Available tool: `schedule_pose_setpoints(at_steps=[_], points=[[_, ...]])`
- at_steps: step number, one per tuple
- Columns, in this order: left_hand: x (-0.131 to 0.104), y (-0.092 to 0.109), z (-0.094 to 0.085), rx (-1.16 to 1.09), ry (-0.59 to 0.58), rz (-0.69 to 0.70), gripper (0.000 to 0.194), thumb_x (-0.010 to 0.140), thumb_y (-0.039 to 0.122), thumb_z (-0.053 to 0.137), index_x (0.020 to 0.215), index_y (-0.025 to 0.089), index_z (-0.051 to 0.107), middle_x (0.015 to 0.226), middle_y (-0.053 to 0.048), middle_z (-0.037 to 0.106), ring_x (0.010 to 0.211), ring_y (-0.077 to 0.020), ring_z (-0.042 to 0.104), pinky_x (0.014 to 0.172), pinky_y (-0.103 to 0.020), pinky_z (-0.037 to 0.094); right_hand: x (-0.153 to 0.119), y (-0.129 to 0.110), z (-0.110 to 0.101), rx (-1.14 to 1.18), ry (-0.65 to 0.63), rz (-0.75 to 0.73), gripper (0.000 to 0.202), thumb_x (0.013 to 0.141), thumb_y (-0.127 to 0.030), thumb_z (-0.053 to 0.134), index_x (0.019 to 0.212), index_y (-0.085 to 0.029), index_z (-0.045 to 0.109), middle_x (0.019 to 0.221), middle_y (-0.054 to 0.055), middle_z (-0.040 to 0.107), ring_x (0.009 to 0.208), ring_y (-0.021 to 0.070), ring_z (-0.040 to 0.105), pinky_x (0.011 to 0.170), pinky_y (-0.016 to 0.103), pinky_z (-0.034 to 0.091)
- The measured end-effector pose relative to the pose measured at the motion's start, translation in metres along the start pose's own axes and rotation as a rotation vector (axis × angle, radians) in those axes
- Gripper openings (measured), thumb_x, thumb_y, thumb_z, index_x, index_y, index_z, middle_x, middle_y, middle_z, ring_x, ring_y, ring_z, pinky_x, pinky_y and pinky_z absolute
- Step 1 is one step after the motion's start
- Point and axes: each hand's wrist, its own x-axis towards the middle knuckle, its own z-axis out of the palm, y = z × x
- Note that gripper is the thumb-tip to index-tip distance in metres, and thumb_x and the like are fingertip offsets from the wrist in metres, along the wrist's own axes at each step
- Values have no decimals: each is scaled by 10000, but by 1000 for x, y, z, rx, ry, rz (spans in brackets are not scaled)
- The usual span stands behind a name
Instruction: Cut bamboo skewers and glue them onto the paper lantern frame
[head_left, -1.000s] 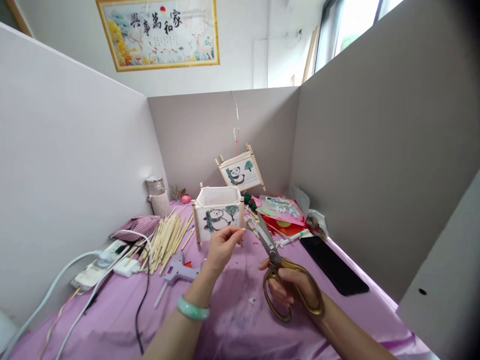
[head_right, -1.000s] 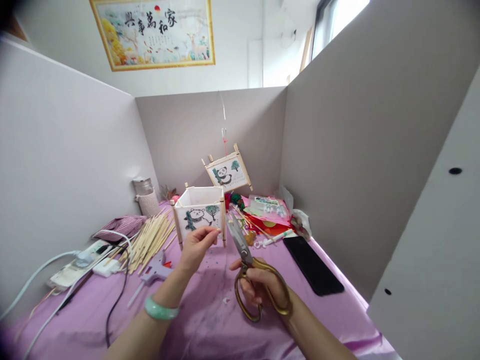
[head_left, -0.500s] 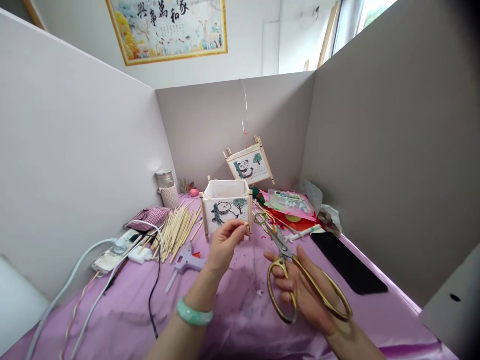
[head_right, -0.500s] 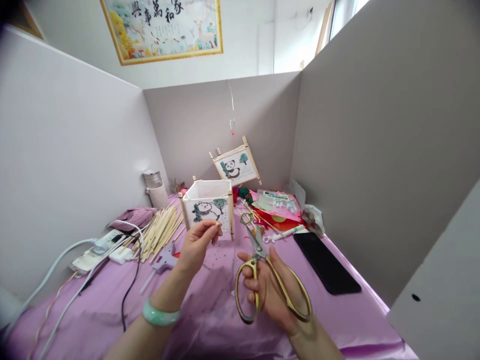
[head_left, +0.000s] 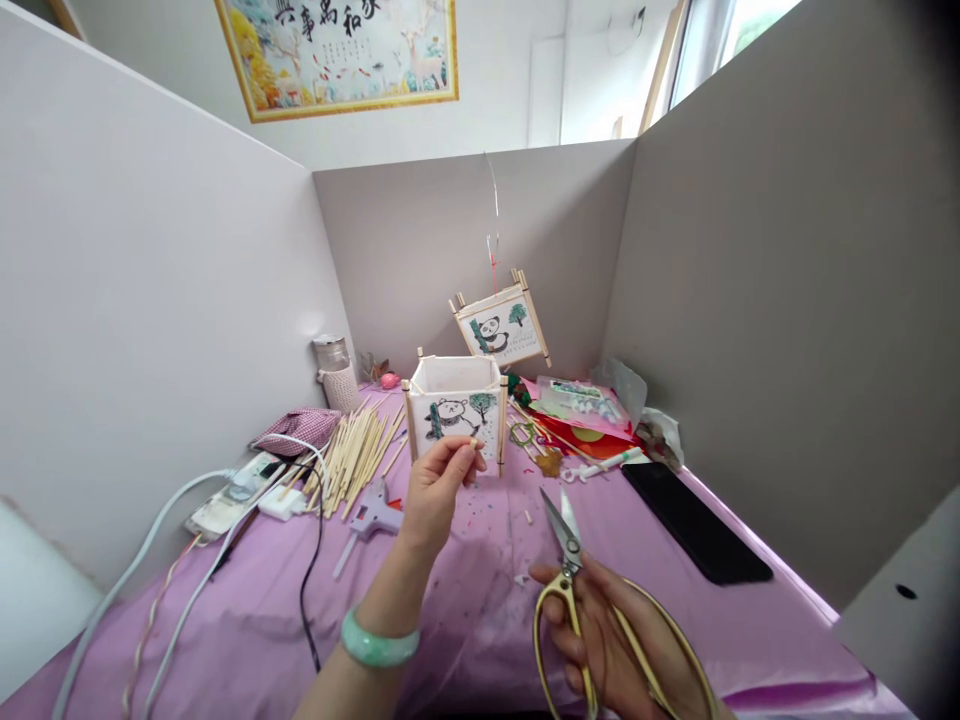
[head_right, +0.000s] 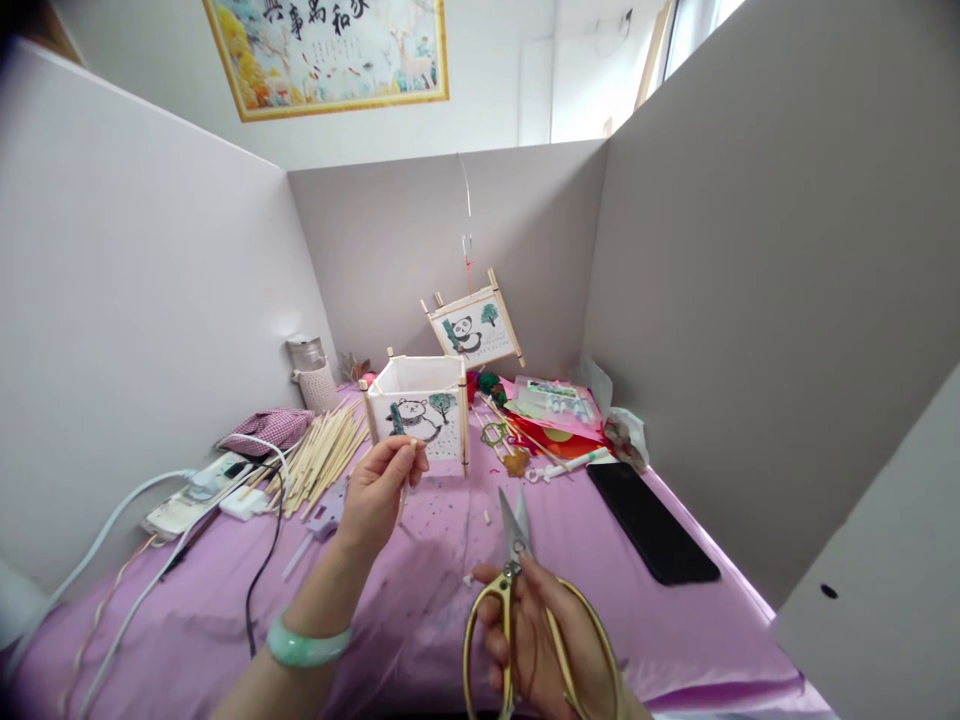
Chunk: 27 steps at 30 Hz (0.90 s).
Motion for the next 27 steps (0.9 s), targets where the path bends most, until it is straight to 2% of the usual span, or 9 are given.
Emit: schedule_pose_setpoints(at_steps=[2, 4, 7, 10, 12, 18, 22, 27], points=[[-3, 4, 3, 7, -20, 1, 166, 849, 325, 620, 880, 165, 649, 681, -1, 608, 562, -75, 467, 543, -200, 373, -7, 0, 6, -143, 60, -3, 389, 876, -511, 514, 980, -157, 638, 660, 19, 558, 474, 114, 497, 439, 241, 417], [-7, 8, 7, 39, -48, -3, 169, 862, 334, 601, 885, 172, 642, 671, 4, 601, 518, -67, 433, 490, -192, 338, -15, -4, 17, -340, 67, -34, 435, 891, -549, 459, 1062, -181, 613, 629, 11, 537, 461, 131, 490, 438, 261, 415], [-15, 18, 13, 125, -85, 5, 169, 874, 339, 583, 893, 182, 642, 666, 6, 594, 501, -64, 412, 463, -190, 315, -24, -17, 38, -777, 158, -234, 453, 888, -537, 489, 1220, -230, 521, 656, 0, 547, 516, 161, 521, 480, 285, 429], [-22, 28, 16, 227, -90, 46, 168, 874, 334, 582, 879, 180, 648, 663, -1, 597, 556, -87, 472, 513, -200, 367, -23, -30, 57, -1287, 275, -483, 428, 791, -463, 663, 1148, -249, 562, 661, -22, 544, 564, 154, 498, 530, 272, 424], [-25, 33, 16, 287, -76, 77, 165, 871, 328, 587, 866, 175, 649, 663, -8, 603, 602, -107, 516, 547, -208, 399, -18, -36, 64, -1471, 312, -594, 389, 778, -419, 681, 1117, -258, 578, 698, -12, 583, 597, 164, 517, 567, 281, 444], [-28, 36, 12, 345, -92, 126, 143, 861, 301, 604, 871, 168, 658, 748, -36, 621, 719, -156, 578, 642, -242, 466, -9, -33, 61, -1660, 390, -789, 468, 774, -425, 685, 1198, -282, 549, 986, 68, 670, 770, 248, 623, 688, 371, 499], [-30, 38, 12, 374, -92, 127, 137, 862, 295, 600, 863, 170, 657, 802, -50, 635, 762, -174, 593, 668, -251, 479, -7, -29, 56, -1728, 416, -849, 465, 788, -429, 674, 1210, -291, 535, 989, 77, 669, 736, 249, 620, 650, 375, 488], [-31, 39, 11, 369, -85, 122, 137, 849, 292, 615, 849, 167, 672, 823, -59, 645, 756, -177, 593, 671, -255, 486, -7, -28, 55, -1736, 408, -832, 416, 809, -438, 646, 1183, -288, 541, 964, 67, 668, 698, 231, 613, 637, 362, 485]])
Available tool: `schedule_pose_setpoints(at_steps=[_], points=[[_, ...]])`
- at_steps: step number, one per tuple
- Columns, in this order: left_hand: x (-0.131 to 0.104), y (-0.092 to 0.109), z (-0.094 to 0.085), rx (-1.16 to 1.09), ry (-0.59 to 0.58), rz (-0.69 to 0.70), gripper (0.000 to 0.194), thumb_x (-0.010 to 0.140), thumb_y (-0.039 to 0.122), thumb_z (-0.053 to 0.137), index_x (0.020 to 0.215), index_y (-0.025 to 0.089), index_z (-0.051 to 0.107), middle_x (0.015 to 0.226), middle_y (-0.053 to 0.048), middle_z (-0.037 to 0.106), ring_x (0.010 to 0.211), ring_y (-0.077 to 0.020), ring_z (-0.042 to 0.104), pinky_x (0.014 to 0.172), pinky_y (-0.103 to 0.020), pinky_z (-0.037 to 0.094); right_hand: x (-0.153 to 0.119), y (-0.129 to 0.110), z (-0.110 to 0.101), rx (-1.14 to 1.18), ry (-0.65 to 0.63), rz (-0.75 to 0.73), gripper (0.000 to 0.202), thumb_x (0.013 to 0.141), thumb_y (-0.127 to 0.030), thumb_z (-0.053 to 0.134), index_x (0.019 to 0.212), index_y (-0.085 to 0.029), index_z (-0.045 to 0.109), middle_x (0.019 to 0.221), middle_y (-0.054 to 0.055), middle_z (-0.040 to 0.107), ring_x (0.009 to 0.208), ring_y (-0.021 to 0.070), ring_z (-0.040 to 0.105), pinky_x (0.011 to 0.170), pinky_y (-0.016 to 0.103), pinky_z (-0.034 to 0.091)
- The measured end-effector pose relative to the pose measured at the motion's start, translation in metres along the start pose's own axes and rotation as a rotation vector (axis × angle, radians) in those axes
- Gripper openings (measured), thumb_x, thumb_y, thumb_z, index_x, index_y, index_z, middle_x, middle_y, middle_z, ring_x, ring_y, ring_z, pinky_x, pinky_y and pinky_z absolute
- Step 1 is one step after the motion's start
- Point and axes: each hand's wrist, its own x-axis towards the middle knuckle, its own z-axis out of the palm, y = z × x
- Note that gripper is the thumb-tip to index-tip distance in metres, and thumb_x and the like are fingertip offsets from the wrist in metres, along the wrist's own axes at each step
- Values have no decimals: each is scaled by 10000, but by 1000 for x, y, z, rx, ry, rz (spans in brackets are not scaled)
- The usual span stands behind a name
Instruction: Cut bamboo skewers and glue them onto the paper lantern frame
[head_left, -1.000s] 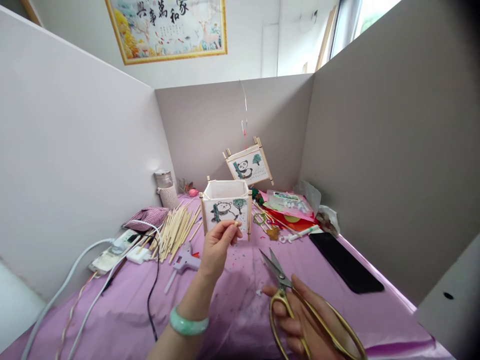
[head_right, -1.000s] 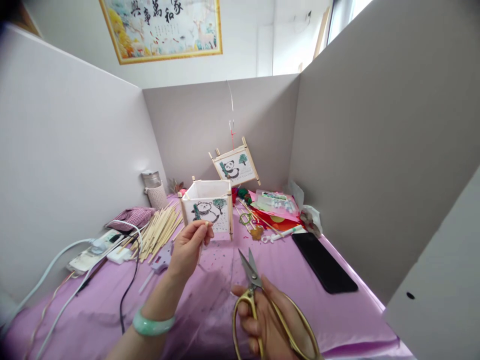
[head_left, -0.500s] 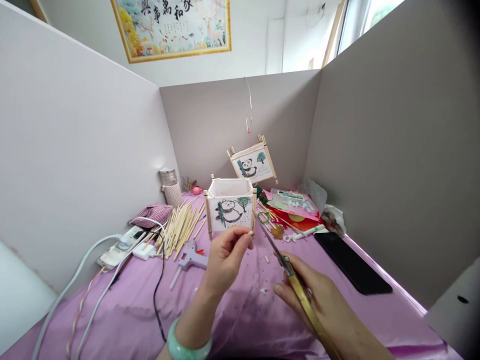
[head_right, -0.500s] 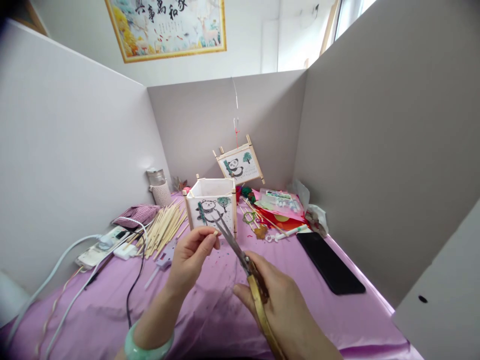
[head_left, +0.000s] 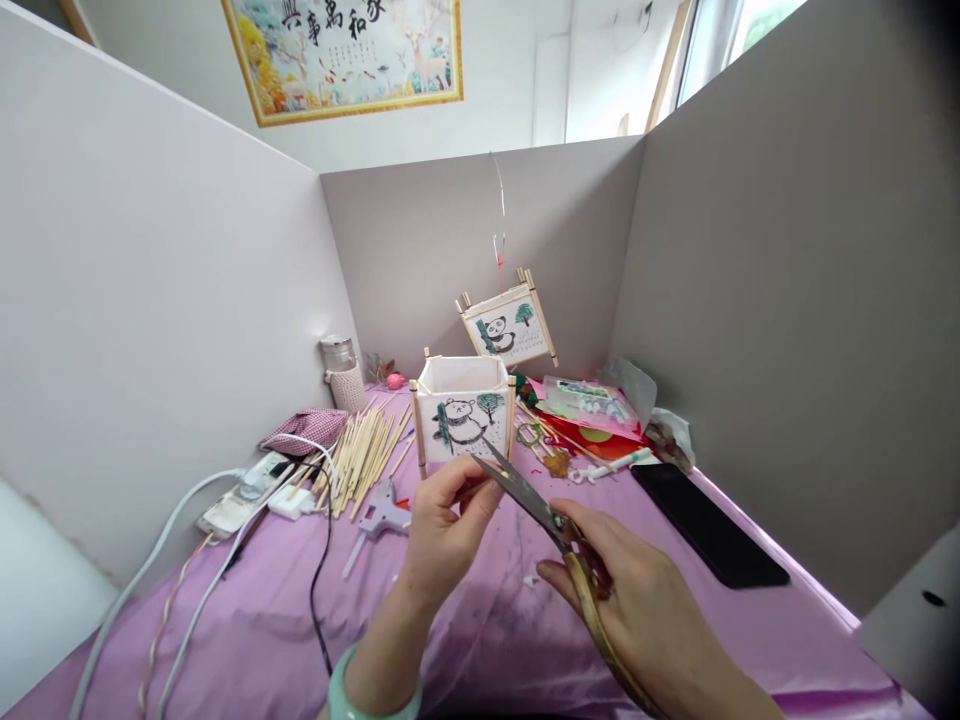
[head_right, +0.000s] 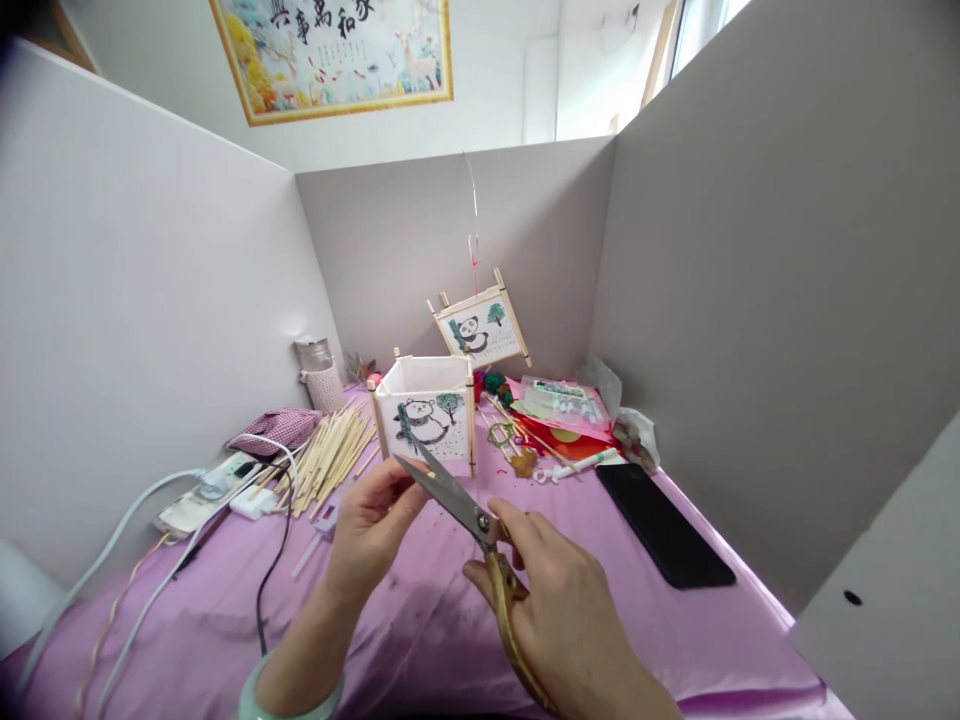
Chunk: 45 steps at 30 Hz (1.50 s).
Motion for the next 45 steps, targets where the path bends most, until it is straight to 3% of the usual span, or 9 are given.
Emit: schedule_pose_setpoints(at_steps=[8, 23, 26, 30, 33, 37, 41, 45], points=[[-3, -3, 1, -124, -11, 5, 79, 844, 242, 626, 854, 176, 668, 814, -44, 632, 772, -168, 582, 703, -262, 490, 0, -1, -1, 50, -41, -19, 359, 828, -413, 631, 1152, -281, 550, 890, 41, 662, 674, 205, 609, 627, 334, 491], [-1, 0, -2, -9, -32, -6, 136, 866, 253, 585, 788, 170, 661, 709, -19, 614, 670, -135, 552, 630, -234, 440, -2, 6, -2, -92, 2, -102, 342, 881, -375, 561, 1198, -255, 519, 884, 57, 653, 636, 184, 595, 604, 311, 473], [0, -1, -2, 11, -32, -5, 133, 863, 241, 580, 782, 166, 654, 681, -12, 606, 650, -129, 545, 614, -231, 429, -3, 6, -1, -78, 17, -98, 259, 889, -338, 540, 1130, -244, 551, 860, 44, 658, 627, 176, 589, 609, 298, 459], [2, -8, 1, -10, -29, -67, 146, 853, 255, 594, 753, 159, 638, 637, -1, 593, 604, -106, 504, 569, -211, 388, 1, 9, -2, -86, -57, -10, 115, 886, -353, 532, 862, -249, 574, 696, -13, 631, 566, 159, 554, 567, 265, 418], [5, -16, 2, -109, -1, -163, 150, 861, 295, 597, 816, 163, 651, 633, 11, 577, 538, -72, 428, 504, -191, 328, 10, 22, -9, -207, -91, 144, 175, 840, -430, 578, 836, -255, 585, 694, -9, 657, 598, 188, 590, 573, 273, 414], [13, -21, -3, -367, 88, -215, 156, 866, 317, 596, 916, 173, 631, 671, 16, 568, 496, -46, 383, 453, -170, 276, 20, 54, -20, -480, -180, 331, 295, 795, -442, 588, 1025, -262, 621, 922, 55, 718, 809, 306, 655, 625, 340, 421], [26, -16, -12, -616, 217, -221, 158, 816, 234, 647, 951, 154, 623, 717, 4, 562, 549, -55, 440, 474, -153, 334, 19, 80, -19, -538, -301, 323, 424, 791, -299, 509, 1206, -235, 571, 1127, 90, 671, 985, 316, 631, 733, 374, 444], [36, -9, -19, -863, 282, -289, 190, 769, 109, 657, 952, 143, 615, 757, 2, 553, 611, -67, 497, 538, -162, 421, 19, 90, -12, -548, -340, 257, 444, 807, -295, 479, 1232, -200, 562, 1114, 120, 660, 994, 297, 626, 788, 382, 454]])
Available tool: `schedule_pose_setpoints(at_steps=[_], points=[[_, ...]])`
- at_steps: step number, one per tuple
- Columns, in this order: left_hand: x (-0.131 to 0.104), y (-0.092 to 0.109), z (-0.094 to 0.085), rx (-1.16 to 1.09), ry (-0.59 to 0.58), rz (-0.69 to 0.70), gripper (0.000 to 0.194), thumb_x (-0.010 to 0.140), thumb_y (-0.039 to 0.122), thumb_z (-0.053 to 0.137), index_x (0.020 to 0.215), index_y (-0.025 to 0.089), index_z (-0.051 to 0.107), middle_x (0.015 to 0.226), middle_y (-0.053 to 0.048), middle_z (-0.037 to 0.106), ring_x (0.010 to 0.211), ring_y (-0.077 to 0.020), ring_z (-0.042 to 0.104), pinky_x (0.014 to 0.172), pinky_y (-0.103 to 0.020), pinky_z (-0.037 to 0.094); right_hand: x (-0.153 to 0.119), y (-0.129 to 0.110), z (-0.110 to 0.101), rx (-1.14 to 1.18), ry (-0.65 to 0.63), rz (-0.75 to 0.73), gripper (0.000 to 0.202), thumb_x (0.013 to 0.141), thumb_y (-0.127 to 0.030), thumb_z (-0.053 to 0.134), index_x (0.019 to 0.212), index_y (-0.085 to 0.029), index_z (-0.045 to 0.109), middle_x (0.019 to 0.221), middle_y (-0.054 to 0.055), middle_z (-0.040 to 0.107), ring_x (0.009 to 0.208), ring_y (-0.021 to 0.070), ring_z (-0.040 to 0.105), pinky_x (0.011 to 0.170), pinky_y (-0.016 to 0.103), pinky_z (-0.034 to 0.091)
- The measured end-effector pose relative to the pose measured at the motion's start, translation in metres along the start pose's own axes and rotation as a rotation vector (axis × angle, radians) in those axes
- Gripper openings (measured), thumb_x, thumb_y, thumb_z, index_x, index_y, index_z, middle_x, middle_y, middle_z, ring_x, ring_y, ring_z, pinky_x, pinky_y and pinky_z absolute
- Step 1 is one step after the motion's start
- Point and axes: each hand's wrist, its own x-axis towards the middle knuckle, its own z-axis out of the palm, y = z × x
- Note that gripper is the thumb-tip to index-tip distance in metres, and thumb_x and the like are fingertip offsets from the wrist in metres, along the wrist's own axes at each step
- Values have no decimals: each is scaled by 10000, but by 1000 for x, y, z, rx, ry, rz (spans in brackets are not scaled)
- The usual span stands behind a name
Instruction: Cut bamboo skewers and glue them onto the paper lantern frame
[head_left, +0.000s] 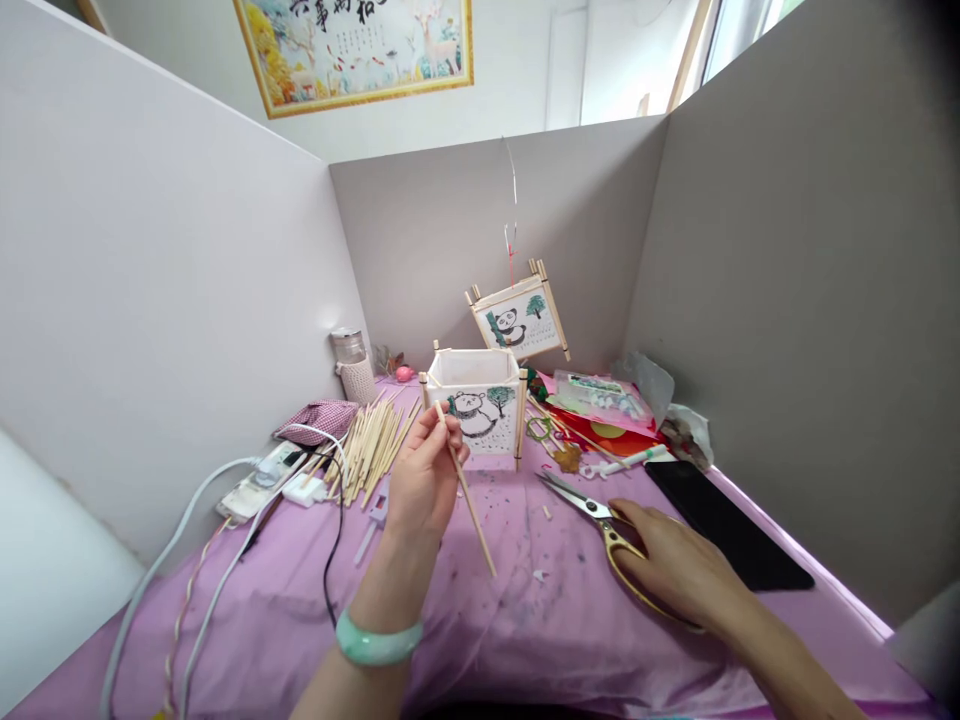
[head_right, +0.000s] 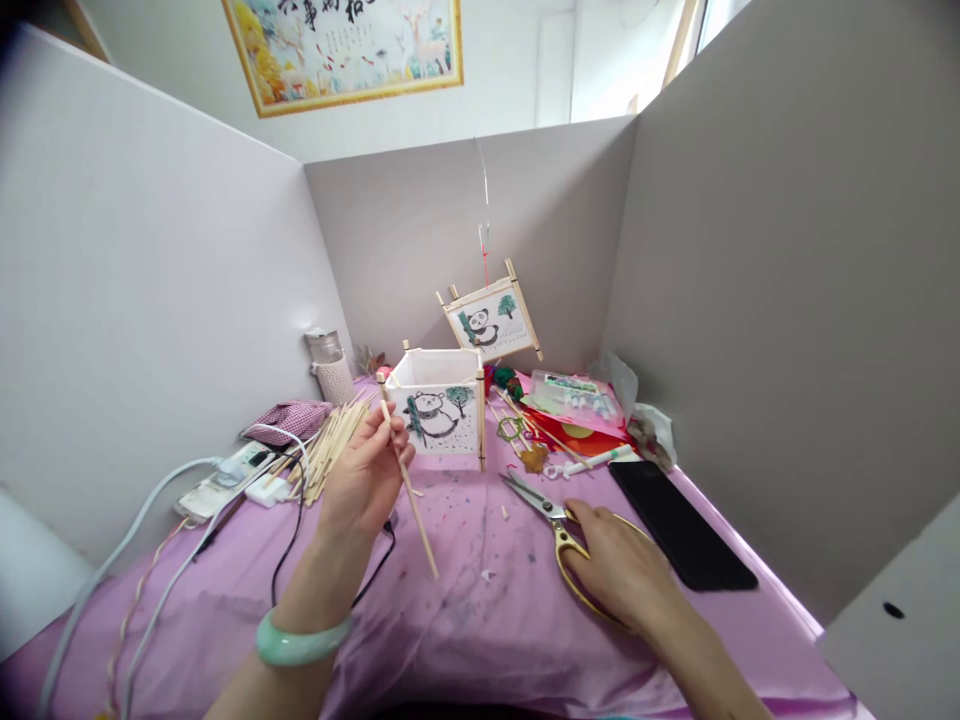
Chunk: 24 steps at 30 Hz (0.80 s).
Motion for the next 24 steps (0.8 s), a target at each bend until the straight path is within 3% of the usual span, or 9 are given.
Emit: schedule_pose_setpoints(at_steps=[6, 9, 11, 14, 17, 21, 24], points=[[-8, -4, 6, -161, 128, -107, 169, 787, 8, 593, 889, 143, 596, 797, 1, 591, 685, -72, 575, 644, -186, 492, -5, -14, -8, -102, 104, -16, 275, 856, -306, 476, 1010, -223, 688, 930, 111, 680, 852, 318, 645, 712, 410, 462], [-14, -11, 13, -192, 158, -116, 147, 807, 16, 579, 880, 142, 589, 802, -3, 602, 685, -78, 587, 655, -204, 499, -14, -43, -16, 261, 201, -118, 258, 893, -341, 480, 985, -229, 693, 982, 78, 693, 883, 255, 639, 773, 351, 467], [-16, -15, 18, -196, 167, -126, 160, 799, 10, 579, 880, 147, 592, 799, -1, 603, 677, -80, 587, 665, -216, 502, -18, -69, -17, 579, 123, -274, 246, 900, -381, 506, 991, -242, 687, 964, 44, 705, 844, 210, 639, 739, 291, 474], [-16, -22, 19, -179, 166, -129, 184, 775, 9, 597, 891, 152, 609, 787, 5, 603, 658, -73, 577, 689, -226, 500, -15, -102, -6, 805, 90, -359, 202, 892, -358, 539, 943, -217, 675, 763, 8, 687, 664, 163, 609, 616, 247, 444], [-16, -31, 10, -91, 153, -81, 179, 750, 83, 666, 917, 143, 640, 810, -9, 626, 687, -87, 589, 744, -253, 498, -4, -115, 15, 946, 106, -369, 203, 906, -314, 510, 845, -195, 662, 639, -14, 621, 579, 134, 559, 564, 229, 412], [-23, -51, -17, 193, 164, -86, 257, 702, 224, 743, 936, 136, 684, 812, -35, 662, 716, -116, 593, 705, -241, 473, 11, -112, 38, 1049, 195, -292, 177, 873, -317, 561, 826, -184, 670, 627, -16, 592, 569, 127, 520, 548, 228, 396], [-32, -68, -34, 402, 111, -123, 231, 710, 287, 731, 887, 141, 705, 784, -33, 667, 695, -121, 578, 670, -233, 452, 15, -107, 42, 1171, 138, -253, 196, 864, -346, 574, 849, -179, 676, 609, -20, 575, 543, 120, 505, 503, 221, 385]])
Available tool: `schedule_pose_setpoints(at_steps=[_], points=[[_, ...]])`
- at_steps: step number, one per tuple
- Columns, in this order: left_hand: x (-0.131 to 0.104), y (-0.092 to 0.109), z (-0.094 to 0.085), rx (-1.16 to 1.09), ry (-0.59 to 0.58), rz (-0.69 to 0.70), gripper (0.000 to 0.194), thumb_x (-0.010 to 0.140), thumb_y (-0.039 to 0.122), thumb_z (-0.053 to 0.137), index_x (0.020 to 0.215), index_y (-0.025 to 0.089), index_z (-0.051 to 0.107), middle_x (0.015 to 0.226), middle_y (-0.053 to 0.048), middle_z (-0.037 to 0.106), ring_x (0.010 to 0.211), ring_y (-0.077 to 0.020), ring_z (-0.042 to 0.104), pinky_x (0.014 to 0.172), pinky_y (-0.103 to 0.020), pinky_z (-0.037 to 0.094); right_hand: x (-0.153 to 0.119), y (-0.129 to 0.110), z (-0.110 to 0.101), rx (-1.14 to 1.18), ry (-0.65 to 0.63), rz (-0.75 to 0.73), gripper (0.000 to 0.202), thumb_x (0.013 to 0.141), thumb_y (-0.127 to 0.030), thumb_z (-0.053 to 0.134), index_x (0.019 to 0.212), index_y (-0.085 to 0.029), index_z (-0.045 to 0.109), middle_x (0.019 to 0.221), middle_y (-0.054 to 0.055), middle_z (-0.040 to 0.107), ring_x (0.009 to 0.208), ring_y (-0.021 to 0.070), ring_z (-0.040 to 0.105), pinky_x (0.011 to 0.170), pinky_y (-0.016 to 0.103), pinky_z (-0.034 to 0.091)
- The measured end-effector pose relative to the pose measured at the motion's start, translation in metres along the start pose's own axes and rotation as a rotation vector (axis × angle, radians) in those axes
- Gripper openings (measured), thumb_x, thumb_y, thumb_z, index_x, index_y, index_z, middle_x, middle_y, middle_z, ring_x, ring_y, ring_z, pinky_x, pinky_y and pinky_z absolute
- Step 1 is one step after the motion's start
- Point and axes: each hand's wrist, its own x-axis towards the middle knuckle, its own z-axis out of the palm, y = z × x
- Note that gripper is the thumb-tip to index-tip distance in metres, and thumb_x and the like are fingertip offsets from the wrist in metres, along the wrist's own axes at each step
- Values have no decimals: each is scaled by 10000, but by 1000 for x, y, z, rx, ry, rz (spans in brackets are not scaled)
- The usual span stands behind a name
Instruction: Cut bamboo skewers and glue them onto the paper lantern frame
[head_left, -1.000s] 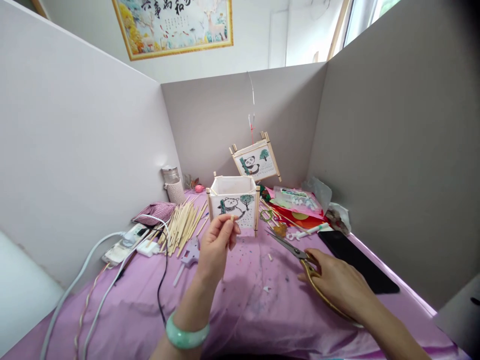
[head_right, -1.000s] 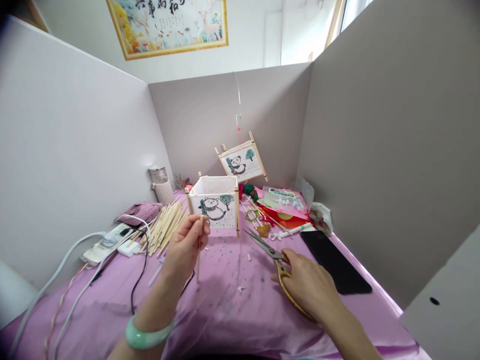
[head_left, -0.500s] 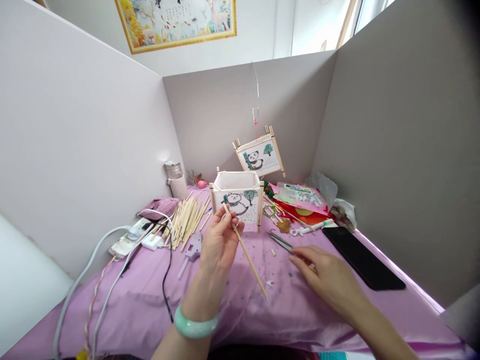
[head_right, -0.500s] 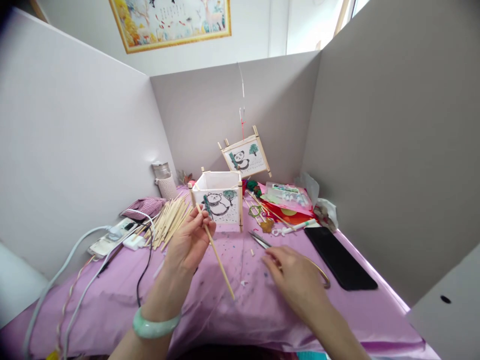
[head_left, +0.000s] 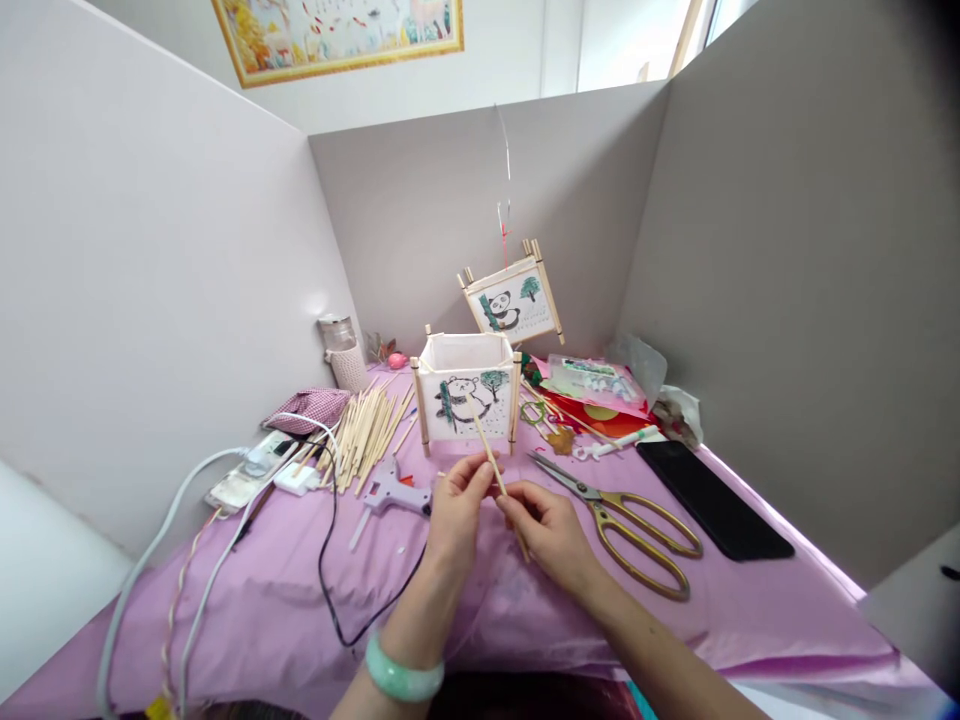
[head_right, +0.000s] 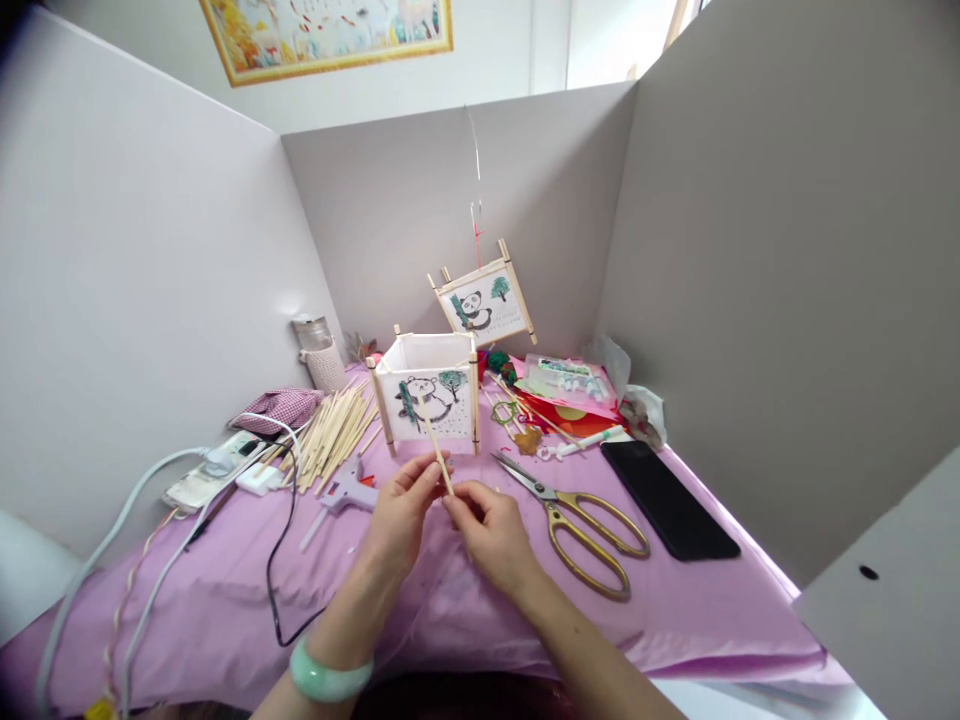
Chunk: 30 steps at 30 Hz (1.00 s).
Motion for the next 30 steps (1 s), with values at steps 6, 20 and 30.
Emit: schedule_pose_setpoints(at_steps=[6, 20, 30], points=[[-15, -19, -6, 193, -84, 4, 224, 777, 345, 656, 881, 150, 694, 700, -13, 640, 583, -100, 518, 570, -212, 401, -2, -6, -3, 328, 127, 45, 209, 825, -390, 642, 769, -193, 603, 602, -38, 588, 447, 83, 486, 427, 192, 386], [-24, -22, -5, 256, -217, -87, 199, 711, 308, 693, 818, 148, 642, 633, 5, 617, 458, -75, 452, 442, -194, 330, 20, 5, -11, 615, 349, 181, 321, 757, -462, 686, 715, -179, 539, 619, -32, 617, 413, 76, 496, 380, 188, 418], [-25, -23, -5, 367, -184, 6, 208, 769, 369, 664, 791, 162, 671, 627, 2, 605, 443, -81, 431, 438, -208, 317, 16, 5, -9, 674, 294, 210, 311, 749, -450, 703, 740, -174, 561, 631, -29, 631, 455, 89, 543, 418, 203, 481]])
